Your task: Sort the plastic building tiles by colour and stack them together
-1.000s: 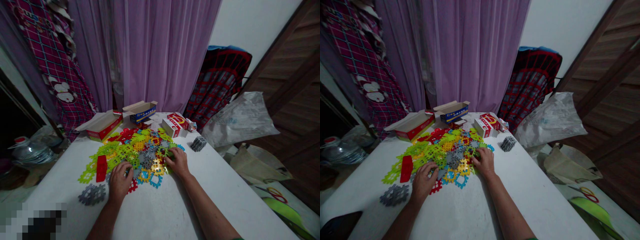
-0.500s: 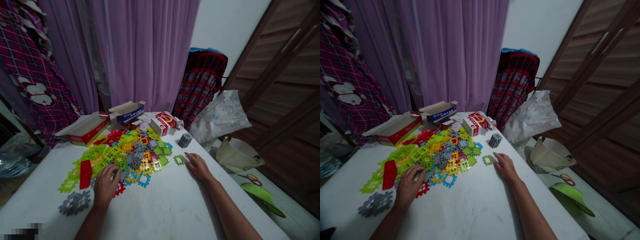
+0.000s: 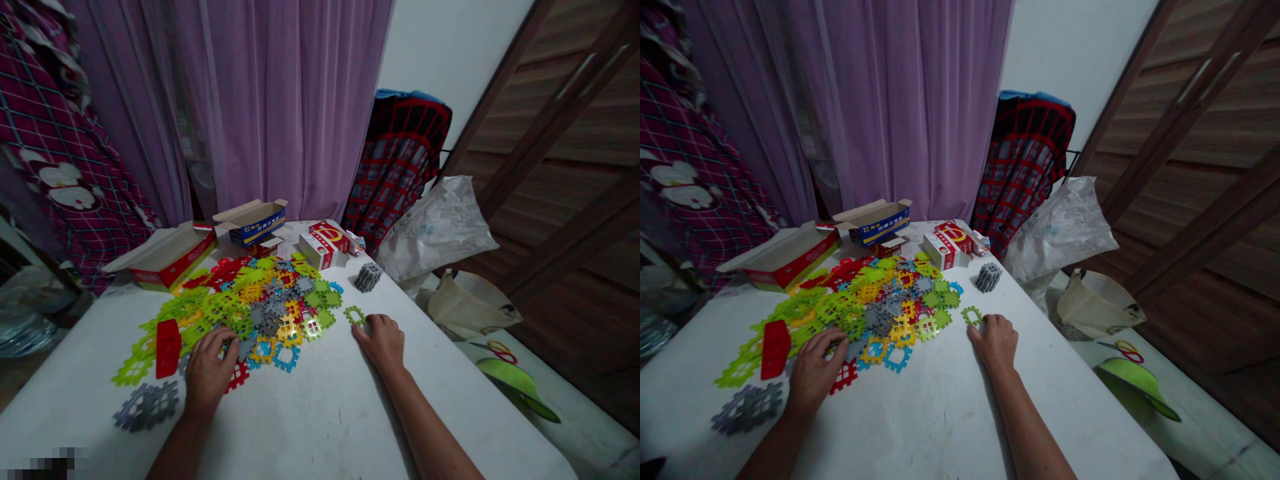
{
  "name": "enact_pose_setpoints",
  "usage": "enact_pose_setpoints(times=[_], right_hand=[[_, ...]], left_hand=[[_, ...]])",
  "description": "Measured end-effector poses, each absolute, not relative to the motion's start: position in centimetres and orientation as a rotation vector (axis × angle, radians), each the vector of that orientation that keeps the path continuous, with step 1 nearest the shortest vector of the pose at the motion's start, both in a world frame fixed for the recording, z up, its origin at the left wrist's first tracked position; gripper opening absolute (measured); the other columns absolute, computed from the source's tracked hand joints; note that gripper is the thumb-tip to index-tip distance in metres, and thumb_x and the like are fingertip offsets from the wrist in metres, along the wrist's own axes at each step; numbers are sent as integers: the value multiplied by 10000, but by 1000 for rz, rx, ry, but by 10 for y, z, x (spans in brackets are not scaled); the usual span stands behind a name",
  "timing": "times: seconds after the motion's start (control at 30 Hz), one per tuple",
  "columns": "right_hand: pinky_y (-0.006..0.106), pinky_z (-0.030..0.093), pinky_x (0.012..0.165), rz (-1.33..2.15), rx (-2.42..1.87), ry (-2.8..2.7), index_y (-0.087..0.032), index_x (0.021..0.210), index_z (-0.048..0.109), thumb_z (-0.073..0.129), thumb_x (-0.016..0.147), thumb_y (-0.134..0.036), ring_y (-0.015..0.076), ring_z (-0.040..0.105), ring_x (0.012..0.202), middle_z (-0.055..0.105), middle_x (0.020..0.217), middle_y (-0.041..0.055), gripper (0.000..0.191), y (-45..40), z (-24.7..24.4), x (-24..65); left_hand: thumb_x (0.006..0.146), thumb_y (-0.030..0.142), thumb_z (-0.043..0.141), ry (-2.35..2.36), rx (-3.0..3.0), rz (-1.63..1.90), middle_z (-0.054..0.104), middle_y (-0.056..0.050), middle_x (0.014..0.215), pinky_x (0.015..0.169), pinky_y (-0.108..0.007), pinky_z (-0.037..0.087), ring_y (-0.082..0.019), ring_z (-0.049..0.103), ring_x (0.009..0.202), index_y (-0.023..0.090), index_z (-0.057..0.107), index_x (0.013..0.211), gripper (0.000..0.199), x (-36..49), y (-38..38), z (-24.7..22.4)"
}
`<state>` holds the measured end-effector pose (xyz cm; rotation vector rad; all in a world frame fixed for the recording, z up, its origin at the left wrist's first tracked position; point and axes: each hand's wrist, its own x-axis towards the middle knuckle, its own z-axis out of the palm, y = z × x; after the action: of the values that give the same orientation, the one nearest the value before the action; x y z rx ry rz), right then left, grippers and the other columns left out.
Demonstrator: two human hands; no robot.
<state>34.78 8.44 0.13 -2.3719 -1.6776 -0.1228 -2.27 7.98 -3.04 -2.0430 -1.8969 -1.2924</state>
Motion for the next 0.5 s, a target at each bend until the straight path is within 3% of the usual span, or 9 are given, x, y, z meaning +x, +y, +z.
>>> enact_pose_setpoints(times=[0.5], right_hand=[[418,426,894,-75,-2360,-1635,-159,1243,619,500,866,-507,302,556,1131,620,1247,144,528,88,-10,359]], left_hand=[[835,288,537,-1998,-1995,-1360,722,-50,1023,920,-388,487,-232,648,996,241,695,820,166,-16,73,-22]])
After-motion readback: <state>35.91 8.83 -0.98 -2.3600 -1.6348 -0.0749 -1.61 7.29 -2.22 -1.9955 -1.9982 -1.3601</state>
